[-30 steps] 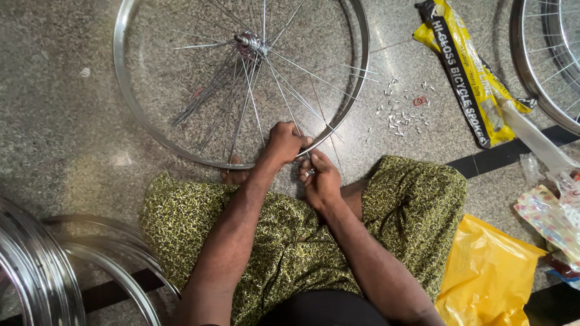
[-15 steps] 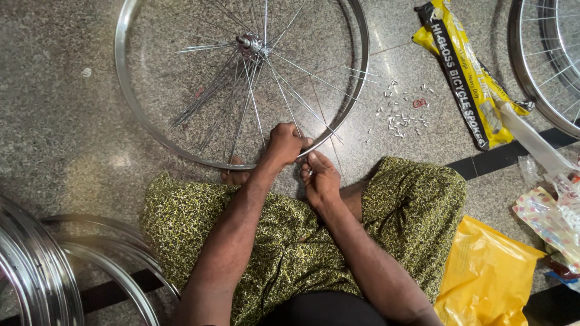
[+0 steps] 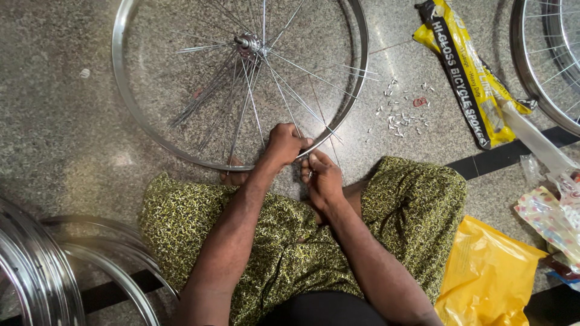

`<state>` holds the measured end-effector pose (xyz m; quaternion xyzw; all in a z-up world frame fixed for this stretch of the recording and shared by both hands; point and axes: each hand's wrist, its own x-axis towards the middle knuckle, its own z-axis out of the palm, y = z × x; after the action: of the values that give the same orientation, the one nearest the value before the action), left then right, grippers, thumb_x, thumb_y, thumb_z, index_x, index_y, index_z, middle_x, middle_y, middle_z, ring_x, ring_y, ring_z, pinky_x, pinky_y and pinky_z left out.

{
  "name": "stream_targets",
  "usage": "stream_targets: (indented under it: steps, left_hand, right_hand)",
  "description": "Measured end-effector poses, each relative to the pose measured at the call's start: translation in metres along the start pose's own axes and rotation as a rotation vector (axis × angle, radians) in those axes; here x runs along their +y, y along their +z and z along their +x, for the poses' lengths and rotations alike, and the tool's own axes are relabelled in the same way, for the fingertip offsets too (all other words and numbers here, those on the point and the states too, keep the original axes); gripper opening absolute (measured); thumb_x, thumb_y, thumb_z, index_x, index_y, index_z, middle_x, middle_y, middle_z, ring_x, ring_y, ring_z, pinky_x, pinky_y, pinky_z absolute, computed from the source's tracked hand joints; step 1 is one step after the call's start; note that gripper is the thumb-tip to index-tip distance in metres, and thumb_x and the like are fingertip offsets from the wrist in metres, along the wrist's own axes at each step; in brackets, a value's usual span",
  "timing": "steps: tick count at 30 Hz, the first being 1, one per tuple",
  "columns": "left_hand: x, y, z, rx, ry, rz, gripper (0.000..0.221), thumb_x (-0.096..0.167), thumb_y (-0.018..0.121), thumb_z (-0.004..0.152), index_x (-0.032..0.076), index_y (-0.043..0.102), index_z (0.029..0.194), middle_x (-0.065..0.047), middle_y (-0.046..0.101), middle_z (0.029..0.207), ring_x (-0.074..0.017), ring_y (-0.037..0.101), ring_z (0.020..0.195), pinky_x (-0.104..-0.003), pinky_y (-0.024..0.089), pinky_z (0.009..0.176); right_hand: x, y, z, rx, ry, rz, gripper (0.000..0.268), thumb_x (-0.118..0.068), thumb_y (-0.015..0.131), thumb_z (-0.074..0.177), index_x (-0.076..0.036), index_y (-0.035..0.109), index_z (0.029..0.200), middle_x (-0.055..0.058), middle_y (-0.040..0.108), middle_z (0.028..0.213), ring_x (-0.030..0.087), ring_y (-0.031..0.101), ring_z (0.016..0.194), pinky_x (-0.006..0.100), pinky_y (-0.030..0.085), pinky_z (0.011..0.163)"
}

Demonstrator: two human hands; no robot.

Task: The person inserts metal spokes into the hub and aligns them with the holes in the bicycle rim by hand while sitting on the floor.

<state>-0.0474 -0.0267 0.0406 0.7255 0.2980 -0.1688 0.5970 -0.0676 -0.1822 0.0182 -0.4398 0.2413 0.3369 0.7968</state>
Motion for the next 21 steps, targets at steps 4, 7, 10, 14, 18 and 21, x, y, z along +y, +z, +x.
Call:
stream_targets:
  steps: [4, 7, 10, 14, 18, 21]
  left_hand:
    - [0.007, -0.003, -0.005, -0.023, -0.028, -0.022, 0.019, 0.015, 0.075, 0.089, 0.001, 0.063, 0.088, -0.012, 0.072, 0.079, -0.0173, 0.066, 0.058, -0.033, 0.051, 0.049]
    - [0.008, -0.003, -0.006, -0.023, -0.043, 0.07, 0.021, 0.019, 0.074, 0.092, 0.001, 0.064, 0.09, -0.013, 0.071, 0.079, -0.017, 0.065, 0.058, -0.032, 0.05, 0.051]
    - [0.008, -0.003, -0.004, -0.018, 0.025, 0.105, 0.023, 0.021, 0.075, 0.092, 0.0, 0.066, 0.091, -0.012, 0.072, 0.079, -0.0147, 0.066, 0.06, -0.031, 0.051, 0.054]
    - [0.013, -0.004, -0.007, -0.055, -0.059, 0.097, 0.028, 0.025, 0.064, 0.1, -0.003, 0.064, 0.101, -0.012, 0.069, 0.077, -0.0153, 0.064, 0.056, -0.03, 0.05, 0.048]
    - [0.016, -0.006, -0.008, -0.099, -0.114, 0.106, 0.034, 0.03, 0.052, 0.105, -0.003, 0.059, 0.113, -0.012, 0.068, 0.075, -0.0153, 0.061, 0.053, -0.028, 0.049, 0.043]
    - [0.014, -0.003, -0.008, -0.1, -0.103, 0.084, 0.036, 0.029, 0.053, 0.105, -0.005, 0.059, 0.115, -0.013, 0.068, 0.076, -0.0143, 0.062, 0.053, -0.027, 0.048, 0.043]
  right_hand:
    - [0.001, -0.001, -0.009, 0.076, -0.004, 0.08, 0.033, 0.005, 0.041, 0.098, 0.012, 0.051, 0.129, 0.014, 0.061, 0.095, 0.018, 0.059, 0.074, 0.029, 0.056, 0.066]
    - [-0.003, -0.002, -0.011, 0.133, 0.014, 0.095, 0.032, 0.009, 0.043, 0.097, 0.013, 0.053, 0.127, 0.021, 0.062, 0.103, 0.022, 0.064, 0.08, 0.031, 0.062, 0.073]
    - [-0.001, -0.005, -0.011, 0.136, 0.004, 0.082, 0.029, 0.01, 0.047, 0.097, 0.01, 0.058, 0.123, 0.023, 0.064, 0.104, 0.023, 0.067, 0.08, 0.03, 0.062, 0.072]
    - [0.006, -0.012, -0.001, 0.167, -0.017, 0.042, 0.017, 0.012, 0.054, 0.094, 0.005, 0.06, 0.11, 0.018, 0.067, 0.096, 0.022, 0.07, 0.076, 0.03, 0.062, 0.068]
    - [0.018, -0.028, 0.01, 0.092, -0.062, -0.01, 0.006, 0.0, 0.068, 0.098, 0.003, 0.065, 0.103, 0.011, 0.068, 0.085, 0.016, 0.063, 0.065, 0.026, 0.054, 0.055]
    - [0.021, -0.032, 0.012, 0.021, -0.089, 0.034, 0.011, -0.006, 0.069, 0.099, 0.003, 0.069, 0.104, 0.01, 0.067, 0.08, 0.014, 0.059, 0.06, 0.025, 0.051, 0.052]
